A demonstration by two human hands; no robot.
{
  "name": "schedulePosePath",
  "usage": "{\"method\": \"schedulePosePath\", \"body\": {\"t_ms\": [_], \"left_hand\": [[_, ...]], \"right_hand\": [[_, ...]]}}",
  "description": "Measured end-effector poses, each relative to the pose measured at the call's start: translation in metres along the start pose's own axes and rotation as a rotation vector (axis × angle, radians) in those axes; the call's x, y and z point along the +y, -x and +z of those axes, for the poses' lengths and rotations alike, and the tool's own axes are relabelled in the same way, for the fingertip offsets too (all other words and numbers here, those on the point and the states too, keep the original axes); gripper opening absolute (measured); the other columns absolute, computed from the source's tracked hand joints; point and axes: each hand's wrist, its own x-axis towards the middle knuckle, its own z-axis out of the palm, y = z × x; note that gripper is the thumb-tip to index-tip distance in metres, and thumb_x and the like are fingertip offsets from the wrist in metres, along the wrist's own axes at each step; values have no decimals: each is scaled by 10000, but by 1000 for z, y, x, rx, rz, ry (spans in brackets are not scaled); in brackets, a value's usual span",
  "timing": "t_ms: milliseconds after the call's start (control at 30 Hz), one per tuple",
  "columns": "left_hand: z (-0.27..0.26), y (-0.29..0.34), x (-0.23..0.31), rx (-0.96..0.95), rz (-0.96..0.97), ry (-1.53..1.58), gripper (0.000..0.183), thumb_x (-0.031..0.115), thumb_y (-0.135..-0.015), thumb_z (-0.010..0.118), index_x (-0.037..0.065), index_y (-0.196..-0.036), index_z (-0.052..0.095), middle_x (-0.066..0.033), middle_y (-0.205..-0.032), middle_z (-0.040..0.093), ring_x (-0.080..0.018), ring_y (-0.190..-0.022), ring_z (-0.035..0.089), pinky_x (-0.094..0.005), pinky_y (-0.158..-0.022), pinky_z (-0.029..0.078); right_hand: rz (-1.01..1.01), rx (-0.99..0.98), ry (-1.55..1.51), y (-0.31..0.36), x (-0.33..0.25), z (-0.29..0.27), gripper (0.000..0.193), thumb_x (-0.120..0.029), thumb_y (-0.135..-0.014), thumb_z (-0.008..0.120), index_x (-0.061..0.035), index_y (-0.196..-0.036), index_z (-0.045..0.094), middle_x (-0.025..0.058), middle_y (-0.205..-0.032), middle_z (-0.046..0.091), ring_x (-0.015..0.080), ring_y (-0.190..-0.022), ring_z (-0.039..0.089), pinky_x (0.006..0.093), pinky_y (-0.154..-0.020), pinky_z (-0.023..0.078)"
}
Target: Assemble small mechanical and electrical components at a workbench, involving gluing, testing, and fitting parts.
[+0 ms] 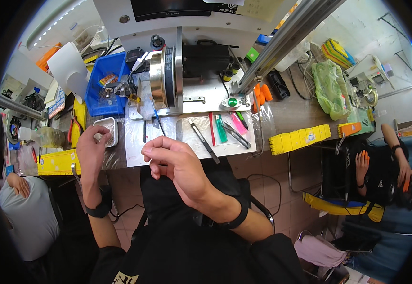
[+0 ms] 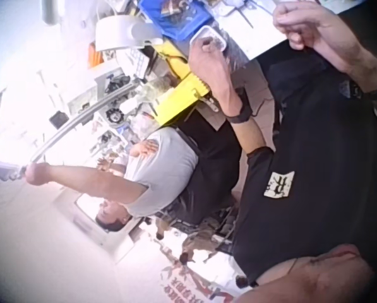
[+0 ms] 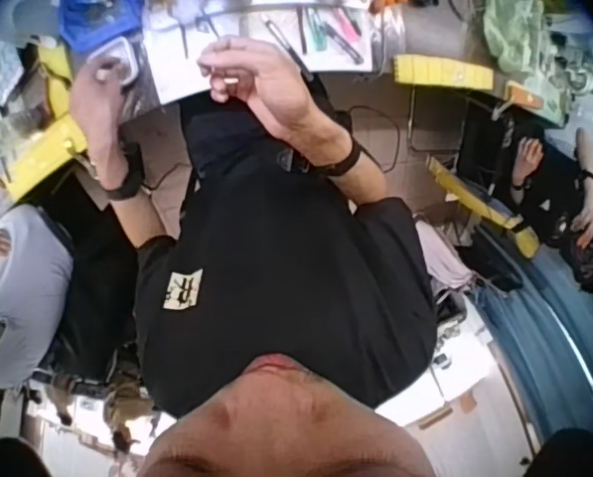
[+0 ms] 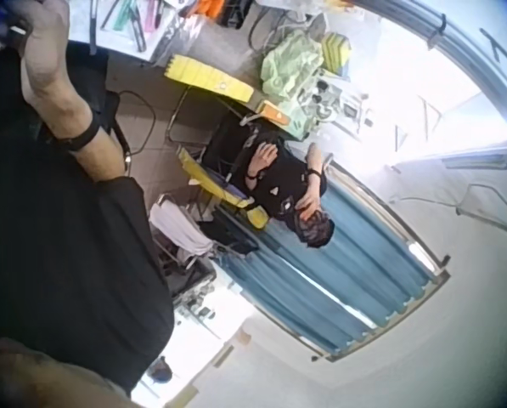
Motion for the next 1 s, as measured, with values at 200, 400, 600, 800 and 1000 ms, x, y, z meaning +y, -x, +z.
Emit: {"method": "schedulePosePath", "body": {"t_ms": [200,400,600,800,1000], "left_hand": [[4,1,-14,-3,-85,10,144,109,-761,775,40,-884,749,-81,-723,696,-125,-500,554,-284,-529,441],[2,2,-8,-31,-183,159,140,99,-788,763,12,-893,733,-65,-728,702,-95,-478,575,-244,-465,445],[-2,4,-3,-21,-217,173,139,94,-805,750,-5,-896,718,-71,-725,696,-90,-485,568,-242,-459,429],[-5,6,-1,20,-233,144,144,173,-822,733,49,-895,721,-65,-752,704,-155,-493,605,-298,-534,452],[0,8,-11,-18,-207,109,136,164,-831,715,57,-915,721,-65,-765,708,-179,-544,623,-328,-591,471]], "right_hand": [[15,-1,-2,-3,0,0,122,-155,-936,577,-34,-943,583,22,-860,548,96,-694,485,269,-672,421],[8,5,7,-4,-1,-1,123,-161,-935,577,-38,-934,583,21,-856,545,96,-692,483,268,-671,420],[4,-11,-16,-6,0,-4,152,-180,-926,606,-30,-951,604,14,-858,564,80,-706,507,240,-662,422],[-1,3,4,-6,1,-1,140,-169,-929,592,-30,-950,595,17,-857,558,85,-699,496,252,-664,423],[-1,12,18,-6,3,0,141,-162,-933,584,-23,-955,595,23,-856,553,96,-696,487,266,-672,427]]}}
